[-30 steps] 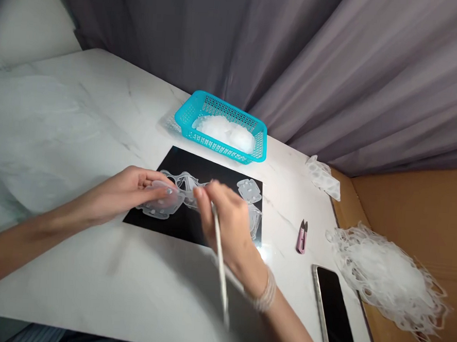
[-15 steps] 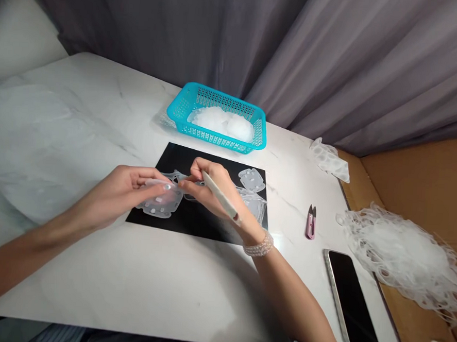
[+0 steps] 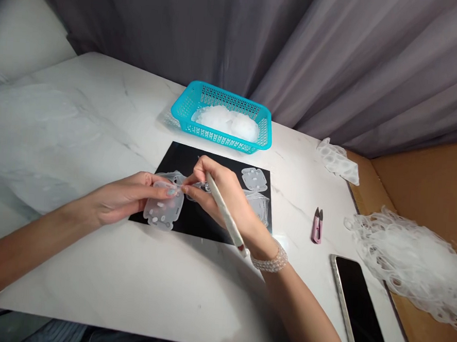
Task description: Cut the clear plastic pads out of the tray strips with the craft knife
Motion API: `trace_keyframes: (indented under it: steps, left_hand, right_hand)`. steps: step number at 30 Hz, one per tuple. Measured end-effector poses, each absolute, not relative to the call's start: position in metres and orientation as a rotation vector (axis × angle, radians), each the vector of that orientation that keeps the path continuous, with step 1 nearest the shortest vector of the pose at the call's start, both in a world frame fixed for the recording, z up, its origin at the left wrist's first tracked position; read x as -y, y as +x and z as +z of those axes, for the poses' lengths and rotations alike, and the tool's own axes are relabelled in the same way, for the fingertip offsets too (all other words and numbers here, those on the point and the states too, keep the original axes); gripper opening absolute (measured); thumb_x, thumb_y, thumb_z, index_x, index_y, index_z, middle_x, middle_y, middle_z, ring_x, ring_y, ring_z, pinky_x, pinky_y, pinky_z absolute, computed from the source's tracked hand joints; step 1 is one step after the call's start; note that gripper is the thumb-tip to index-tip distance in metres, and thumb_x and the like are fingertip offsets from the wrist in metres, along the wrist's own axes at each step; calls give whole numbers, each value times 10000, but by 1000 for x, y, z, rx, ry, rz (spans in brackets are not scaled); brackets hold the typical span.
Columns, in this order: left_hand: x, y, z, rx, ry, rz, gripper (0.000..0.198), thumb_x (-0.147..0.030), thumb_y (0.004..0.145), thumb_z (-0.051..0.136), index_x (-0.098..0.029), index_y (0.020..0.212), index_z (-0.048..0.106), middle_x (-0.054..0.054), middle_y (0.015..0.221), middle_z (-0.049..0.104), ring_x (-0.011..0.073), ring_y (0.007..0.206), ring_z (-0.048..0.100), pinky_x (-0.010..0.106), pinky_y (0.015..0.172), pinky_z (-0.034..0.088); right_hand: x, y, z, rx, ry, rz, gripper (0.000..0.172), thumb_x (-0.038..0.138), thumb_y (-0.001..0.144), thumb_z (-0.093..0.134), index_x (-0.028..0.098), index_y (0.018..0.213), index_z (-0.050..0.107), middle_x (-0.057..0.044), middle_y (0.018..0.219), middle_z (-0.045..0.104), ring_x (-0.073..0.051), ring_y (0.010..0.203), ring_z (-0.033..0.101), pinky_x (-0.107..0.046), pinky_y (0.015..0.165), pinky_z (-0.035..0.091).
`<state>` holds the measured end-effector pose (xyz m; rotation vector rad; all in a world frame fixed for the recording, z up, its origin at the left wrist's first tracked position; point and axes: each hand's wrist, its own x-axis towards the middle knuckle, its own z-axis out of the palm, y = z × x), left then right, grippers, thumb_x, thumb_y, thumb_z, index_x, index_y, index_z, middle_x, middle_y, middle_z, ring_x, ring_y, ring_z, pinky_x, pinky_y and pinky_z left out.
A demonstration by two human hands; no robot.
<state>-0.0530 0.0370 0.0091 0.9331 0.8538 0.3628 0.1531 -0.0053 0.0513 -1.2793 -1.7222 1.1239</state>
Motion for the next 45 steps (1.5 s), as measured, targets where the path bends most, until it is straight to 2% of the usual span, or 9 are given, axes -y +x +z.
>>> trace_keyframes:
  steps: [9,14,18,22,26,29,33,40,45]
  left_hand:
    - [-35,-52,12,-780,755,265,245,-286,688,843,-165,616,642,-58,532,494,43,456,426,154,424,365]
    - [-35,-53,13,-663,727,236,175,-272,678,836,-173,650,694,-51,539,541,45,457,453,151,445,384]
    - [-36,-56,16,-620,823,212,172,-313,701,829,-182,681,718,-44,557,555,53,456,442,172,435,353]
    - [-33,-57,22,-710,1226,284,154,-354,782,762,-201,798,769,-15,705,627,86,614,519,194,546,396]
    - [-24,-54,30,-956,1645,283,220,-336,842,639,-194,685,698,-39,617,504,97,602,432,218,509,296]
    - [-15,-53,36,-1131,1764,303,268,-318,824,607,-185,592,625,-49,552,417,91,543,370,224,467,238]
    - [-9,-53,42,-1168,1903,398,254,-292,835,583,-190,631,693,-45,556,520,89,518,430,211,460,273]
    - [0,-51,30,-1154,2106,865,240,-238,868,594,-201,664,715,-13,622,678,95,525,532,217,509,378]
    - [-5,-51,25,-1189,1888,807,170,-288,859,637,-212,779,766,-1,762,758,138,667,660,213,574,466]
  right_hand:
    - [20,147,58,1879,-1298,913,302,170,920,599,244,791,336,-13,897,676,-156,796,596,-288,710,456]
    - [33,144,64,1962,-1207,857,290,133,944,555,249,796,334,-30,930,657,-177,880,622,-281,687,463]
    - [35,147,67,1920,-1266,907,316,163,933,596,254,809,320,-19,928,670,-178,867,635,-286,687,461]
    - [27,153,64,1926,-1316,968,339,221,935,604,250,793,297,-15,912,685,-173,837,620,-293,703,439]
    - [18,148,61,2011,-1383,962,297,229,933,572,241,779,318,5,833,634,-135,695,533,-276,631,369]
    - [14,138,62,2112,-1390,928,236,159,914,519,237,779,341,50,698,498,-107,592,391,-268,591,301]
    - [10,131,62,2124,-1296,952,237,93,896,442,246,789,295,67,648,365,-111,579,282,-269,579,264]
    - [7,128,36,1799,-1249,948,279,154,934,473,258,809,247,40,736,387,-129,649,316,-279,599,307]
    - [4,124,26,1635,-1206,1036,302,244,968,519,258,799,269,37,759,464,-122,674,376,-277,631,358]
